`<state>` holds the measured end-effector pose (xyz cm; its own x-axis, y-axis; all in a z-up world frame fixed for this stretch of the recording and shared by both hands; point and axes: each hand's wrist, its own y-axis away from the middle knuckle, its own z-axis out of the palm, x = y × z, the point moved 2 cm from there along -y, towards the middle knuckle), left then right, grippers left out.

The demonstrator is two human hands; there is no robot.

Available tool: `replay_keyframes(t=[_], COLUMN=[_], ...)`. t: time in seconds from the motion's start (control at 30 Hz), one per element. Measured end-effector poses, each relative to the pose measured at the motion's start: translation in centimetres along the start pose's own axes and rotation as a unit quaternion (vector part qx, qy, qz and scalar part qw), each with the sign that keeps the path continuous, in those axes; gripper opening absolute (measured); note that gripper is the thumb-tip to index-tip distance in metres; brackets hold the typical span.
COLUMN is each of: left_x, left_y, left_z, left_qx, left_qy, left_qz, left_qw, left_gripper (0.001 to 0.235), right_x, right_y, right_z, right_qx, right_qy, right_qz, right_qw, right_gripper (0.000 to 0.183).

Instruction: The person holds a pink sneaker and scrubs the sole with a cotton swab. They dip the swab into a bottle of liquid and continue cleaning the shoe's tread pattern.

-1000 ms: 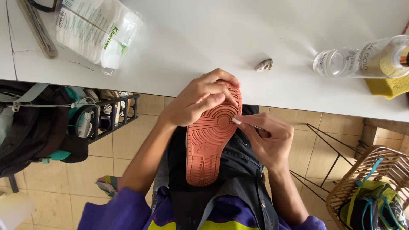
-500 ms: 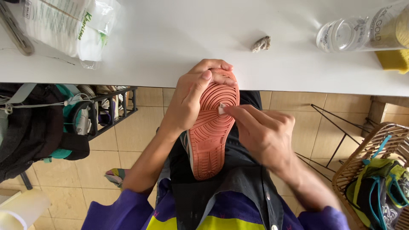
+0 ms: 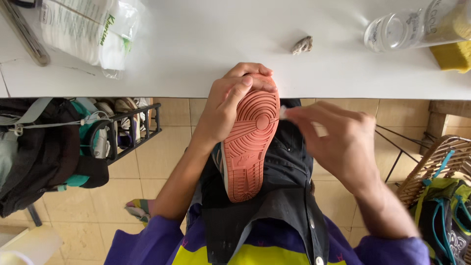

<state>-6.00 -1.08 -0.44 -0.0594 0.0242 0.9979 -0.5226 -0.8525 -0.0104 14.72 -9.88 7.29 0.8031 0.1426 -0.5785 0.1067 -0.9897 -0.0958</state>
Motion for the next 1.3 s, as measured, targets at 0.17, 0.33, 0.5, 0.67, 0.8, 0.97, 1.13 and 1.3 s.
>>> replay_keyframes(t=[0.17, 0.33, 0.5, 0.67, 0.8, 0.97, 1.13, 1.3], left_x=[-0.1, -0.1, 0.1, 0.7, 1.0, 0.7, 0.9, 1.6], left_y=[0.5, 0.4, 0.3, 0.4, 0.2, 0.1, 0.1, -0.1], left_z=[0.2, 0.4, 0.5, 1.2, 1.5, 1.4, 1.6, 1.4], left_qx=[0.009, 0.012, 0.019, 0.037, 0.040, 0.044, 0.048, 0.049], left_qy=[0.001, -0.001, 0.005, -0.015, -0.029, -0.037, -0.038, -0.055], left_qz=[-0.009, -0.008, -0.013, -0.022, -0.027, -0.027, -0.025, -0.068], left_qw=[1.000, 1.000, 1.000, 0.999, 0.998, 0.998, 0.998, 0.995], left_gripper=[0.048, 0.048, 0.046, 0.047, 0.047, 0.049, 0.049, 0.052], right_x=[0.6, -0.1, -0.5, -3.9, -5.0, -6.0, -6.5, -6.0], right_y=[1.8, 2.3, 2.4, 2.2, 2.6, 3.2, 4.0, 3.7], right_z=[1.5, 3.1, 3.5, 3.3, 3.6, 4.5, 5.8, 5.7], right_qx=[0.026, 0.027, 0.019, 0.031, 0.038, 0.059, 0.090, 0.094], right_qy=[-0.110, -0.120, -0.062, 0.069, 0.137, 0.180, 0.224, 0.204], right_qz=[0.123, 0.136, 0.133, 0.115, 0.110, 0.086, 0.061, 0.047], right_qw=[0.986, 0.983, 0.989, 0.990, 0.984, 0.978, 0.969, 0.973], right_gripper=[0.013, 0.012, 0.007, 0.013, 0.017, 0.018, 0.030, 0.015])
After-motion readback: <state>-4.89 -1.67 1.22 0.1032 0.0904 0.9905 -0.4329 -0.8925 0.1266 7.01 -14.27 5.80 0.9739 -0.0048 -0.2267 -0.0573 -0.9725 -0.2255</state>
